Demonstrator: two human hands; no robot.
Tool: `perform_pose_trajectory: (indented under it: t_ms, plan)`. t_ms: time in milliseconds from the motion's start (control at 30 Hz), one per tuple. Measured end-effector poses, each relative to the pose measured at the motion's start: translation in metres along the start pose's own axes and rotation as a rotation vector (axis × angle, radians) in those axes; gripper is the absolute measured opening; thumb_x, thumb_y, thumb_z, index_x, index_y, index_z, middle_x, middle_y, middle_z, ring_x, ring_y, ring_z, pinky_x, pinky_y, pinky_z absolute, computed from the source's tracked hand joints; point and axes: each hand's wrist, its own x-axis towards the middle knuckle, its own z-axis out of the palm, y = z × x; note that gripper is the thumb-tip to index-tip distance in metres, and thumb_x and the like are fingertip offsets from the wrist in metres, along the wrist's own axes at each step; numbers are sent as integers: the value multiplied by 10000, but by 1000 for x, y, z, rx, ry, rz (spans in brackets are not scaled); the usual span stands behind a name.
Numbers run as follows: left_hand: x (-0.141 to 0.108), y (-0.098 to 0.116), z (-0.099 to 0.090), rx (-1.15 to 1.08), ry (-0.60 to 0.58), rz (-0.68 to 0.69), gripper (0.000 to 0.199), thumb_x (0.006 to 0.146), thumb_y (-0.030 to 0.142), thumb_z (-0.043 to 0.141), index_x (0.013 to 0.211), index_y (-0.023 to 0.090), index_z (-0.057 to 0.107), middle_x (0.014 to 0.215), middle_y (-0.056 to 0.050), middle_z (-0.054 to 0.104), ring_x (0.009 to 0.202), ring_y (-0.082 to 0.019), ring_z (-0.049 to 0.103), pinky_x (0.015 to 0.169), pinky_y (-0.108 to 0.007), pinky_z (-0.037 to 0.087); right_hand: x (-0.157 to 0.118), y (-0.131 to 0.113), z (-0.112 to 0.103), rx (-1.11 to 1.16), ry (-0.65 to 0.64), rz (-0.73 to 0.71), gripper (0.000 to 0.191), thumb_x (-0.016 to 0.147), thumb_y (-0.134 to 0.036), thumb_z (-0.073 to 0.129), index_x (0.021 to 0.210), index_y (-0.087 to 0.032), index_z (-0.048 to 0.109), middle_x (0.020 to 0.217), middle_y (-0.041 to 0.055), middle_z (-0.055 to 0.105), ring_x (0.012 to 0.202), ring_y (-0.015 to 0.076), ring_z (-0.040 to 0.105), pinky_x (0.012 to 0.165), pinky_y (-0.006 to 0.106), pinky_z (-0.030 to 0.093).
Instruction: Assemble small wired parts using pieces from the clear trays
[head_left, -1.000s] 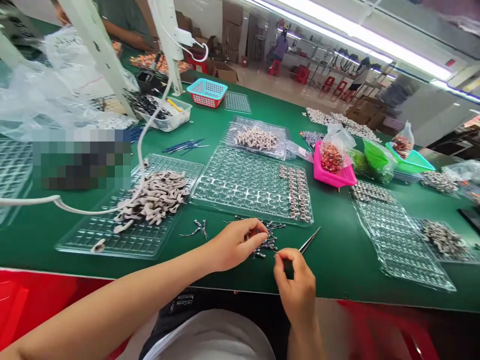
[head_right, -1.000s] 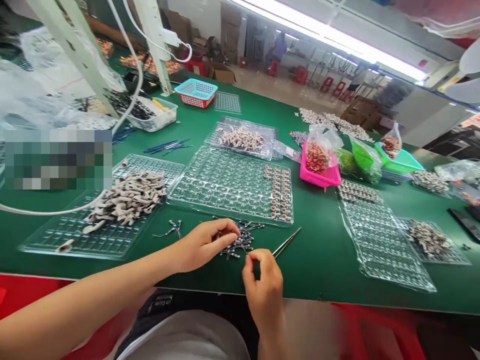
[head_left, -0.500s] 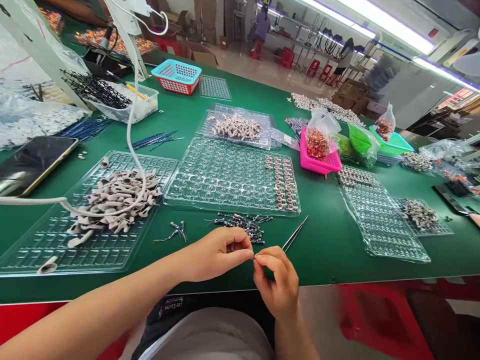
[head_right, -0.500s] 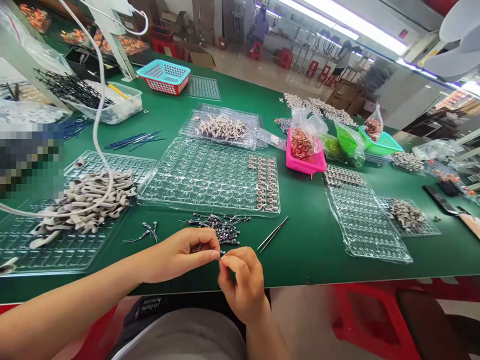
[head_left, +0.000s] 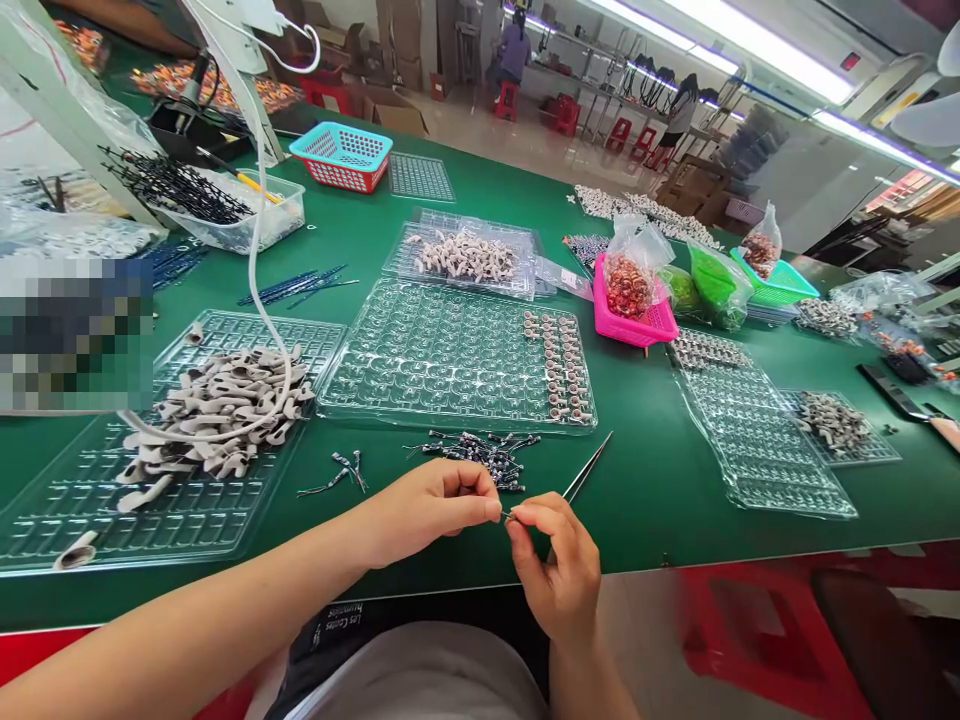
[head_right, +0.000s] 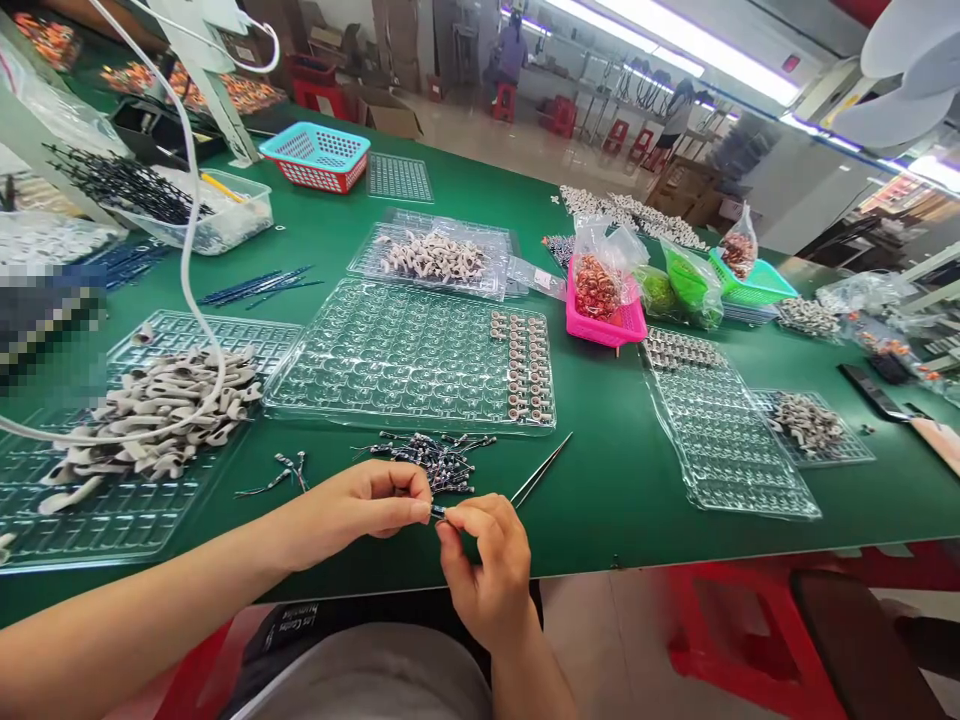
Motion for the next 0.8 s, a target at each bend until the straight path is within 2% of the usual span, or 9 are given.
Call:
perform_pose_trajectory:
  t_ms: [267,400,567,800]
  plan:
    - [2,-7,1,-317,-60,-33,324,755,405,750,725,149,555,576,84,366,504,-63,248,492,-246,131,-2,-2,-3,17,-3,121,156,897,-126,584,1007,-235,605,851,20,681,728,154,649,585,267,516]
    - [2,-8,1,-419,-98,-43,338,739,394,790,748,137,570,583,84,373,503,-52,243,498,-250,110,-3,-1,-5,50,14,163,145,893,-127,587,988,-234,612,844,13,678,715,147,645,523,238,474]
    - [1,-8,2,-441,-108,-44,355,719,400,816,743,137,579,587,82,373,507,-51,235,491,-246,118,-4,0,-6,111,29,180,137,890,-122,589,977,-224,617,817,11,669,712,141,636,570,249,493]
    - [2,-13,1,-364,-114,-50,374,683,423,834,742,147,590,583,79,397,520,-60,276,491,-230,178,-3,1,-7,145,25,184,121,895,-132,586,973,-218,619,814,19,671,723,143,634,618,268,511]
